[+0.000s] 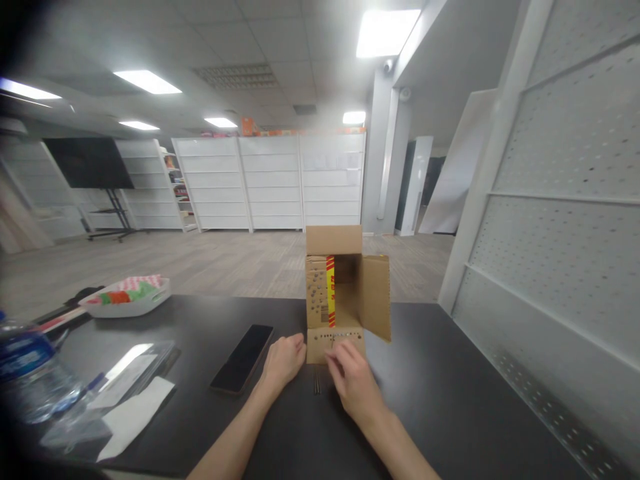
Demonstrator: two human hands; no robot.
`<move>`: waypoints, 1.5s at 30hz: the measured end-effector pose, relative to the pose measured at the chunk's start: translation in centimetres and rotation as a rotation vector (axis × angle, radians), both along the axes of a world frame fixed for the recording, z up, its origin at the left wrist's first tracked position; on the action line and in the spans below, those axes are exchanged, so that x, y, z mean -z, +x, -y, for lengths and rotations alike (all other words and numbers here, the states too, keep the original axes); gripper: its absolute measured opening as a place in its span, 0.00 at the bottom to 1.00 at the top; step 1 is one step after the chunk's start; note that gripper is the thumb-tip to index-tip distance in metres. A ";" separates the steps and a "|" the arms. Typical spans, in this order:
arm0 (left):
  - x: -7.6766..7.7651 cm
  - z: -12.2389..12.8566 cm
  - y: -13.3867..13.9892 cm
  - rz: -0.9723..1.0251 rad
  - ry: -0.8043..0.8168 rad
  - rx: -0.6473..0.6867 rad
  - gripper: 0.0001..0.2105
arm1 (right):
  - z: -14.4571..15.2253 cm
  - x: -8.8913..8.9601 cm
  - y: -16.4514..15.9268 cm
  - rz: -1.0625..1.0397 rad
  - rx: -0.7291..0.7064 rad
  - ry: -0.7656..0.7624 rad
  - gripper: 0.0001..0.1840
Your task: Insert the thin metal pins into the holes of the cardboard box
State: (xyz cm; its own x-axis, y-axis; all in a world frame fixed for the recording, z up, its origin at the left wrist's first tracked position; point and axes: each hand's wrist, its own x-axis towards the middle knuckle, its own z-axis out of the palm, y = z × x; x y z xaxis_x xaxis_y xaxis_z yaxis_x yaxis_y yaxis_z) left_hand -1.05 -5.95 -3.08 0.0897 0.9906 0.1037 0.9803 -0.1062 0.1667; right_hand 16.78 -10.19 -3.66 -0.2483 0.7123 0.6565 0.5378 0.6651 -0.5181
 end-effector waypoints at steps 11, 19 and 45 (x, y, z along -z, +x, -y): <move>0.4 -0.1 -0.2 -0.017 0.033 0.022 0.12 | 2.8 1.0 0.0 0.134 -0.129 -0.210 0.11; 0.0 0.1 0.0 -0.005 0.008 0.001 0.11 | 2.7 1.3 -0.2 0.217 -0.123 -0.192 0.11; 0.1 0.0 0.0 -0.007 0.017 0.009 0.13 | 3.5 -0.5 -1.2 0.383 -0.077 -0.118 0.14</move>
State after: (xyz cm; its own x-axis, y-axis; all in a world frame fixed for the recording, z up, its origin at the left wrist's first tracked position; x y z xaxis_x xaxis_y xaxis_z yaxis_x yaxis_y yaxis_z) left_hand -1.10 -5.98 -3.20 0.0993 0.9878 0.1203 0.9804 -0.1178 0.1580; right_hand 15.60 -13.68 -3.13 -0.5145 0.7473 0.4206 0.6580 0.6585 -0.3651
